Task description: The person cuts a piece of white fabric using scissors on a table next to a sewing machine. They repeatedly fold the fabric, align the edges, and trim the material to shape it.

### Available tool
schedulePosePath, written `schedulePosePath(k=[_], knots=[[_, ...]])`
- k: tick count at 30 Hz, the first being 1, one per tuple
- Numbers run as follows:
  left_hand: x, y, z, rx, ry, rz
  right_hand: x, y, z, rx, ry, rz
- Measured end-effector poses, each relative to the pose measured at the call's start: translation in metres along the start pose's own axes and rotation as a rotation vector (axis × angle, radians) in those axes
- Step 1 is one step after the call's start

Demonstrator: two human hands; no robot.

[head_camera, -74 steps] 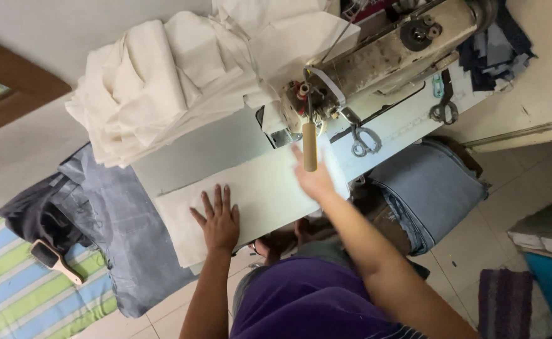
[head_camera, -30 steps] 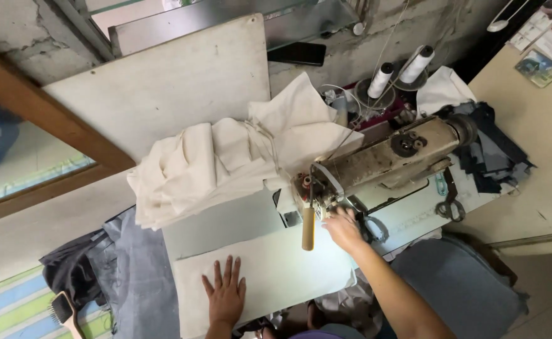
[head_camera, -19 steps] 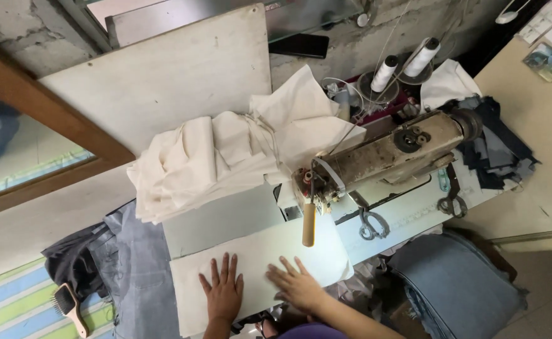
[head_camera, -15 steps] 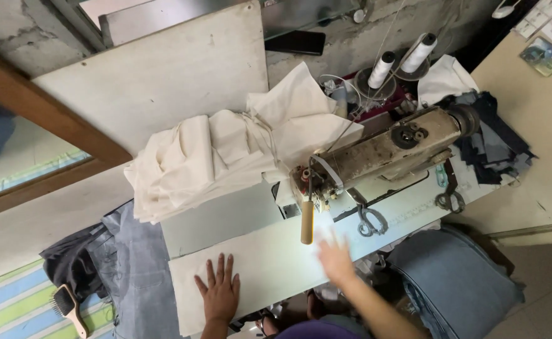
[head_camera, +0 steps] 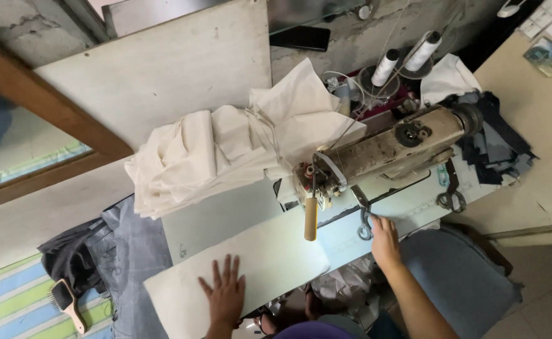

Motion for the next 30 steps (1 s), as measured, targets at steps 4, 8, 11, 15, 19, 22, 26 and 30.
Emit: schedulePosePath(k=[4,8,11,15,19,22,26,30], knots=[[-0.050,-0.035,-0.009,0.119,0.076,-0.044,-0.031,-0.002,0.003,-0.183,-0.223,-0.111],[-0.074,-0.058,-0.051,0.377,0.031,-0.027,0.003,-0.022,-0.005,-0.104,-0.332,-0.151],[-0.073,-0.051,-0.071,0.502,-0.038,0.066,0.030,-0.045,0.022,-0.363,-0.486,-0.128],[-0.039,-0.050,-0.069,0.358,0.012,0.028,0.006,-0.023,0.113,-0.338,-0.552,-0.814],[-0.001,-0.035,-0.074,0.201,-0.122,0.132,-0.017,0.014,0.187,-0.578,-0.514,-0.853],[0.005,-0.031,-0.070,0.211,-0.104,0.093,-0.029,0.012,0.236,-0.784,-0.390,-0.688],[0.010,-0.034,-0.072,0.243,-0.123,0.066,-0.099,0.027,0.225,-0.895,-0.306,-0.571],[0.051,-0.040,-0.079,0.199,-0.423,0.068,-0.131,0.024,0.218,-0.930,-0.395,-0.767]])
Point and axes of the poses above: each hand's wrist, its own z-axis away from the middle knuckle, its own y-axis out of the back of the hand, x = y × z, the point moved 4 cm from there along -z, towards the middle knuckle, and after that the axes turned 1 degree about -y, right-handed, at the moved point
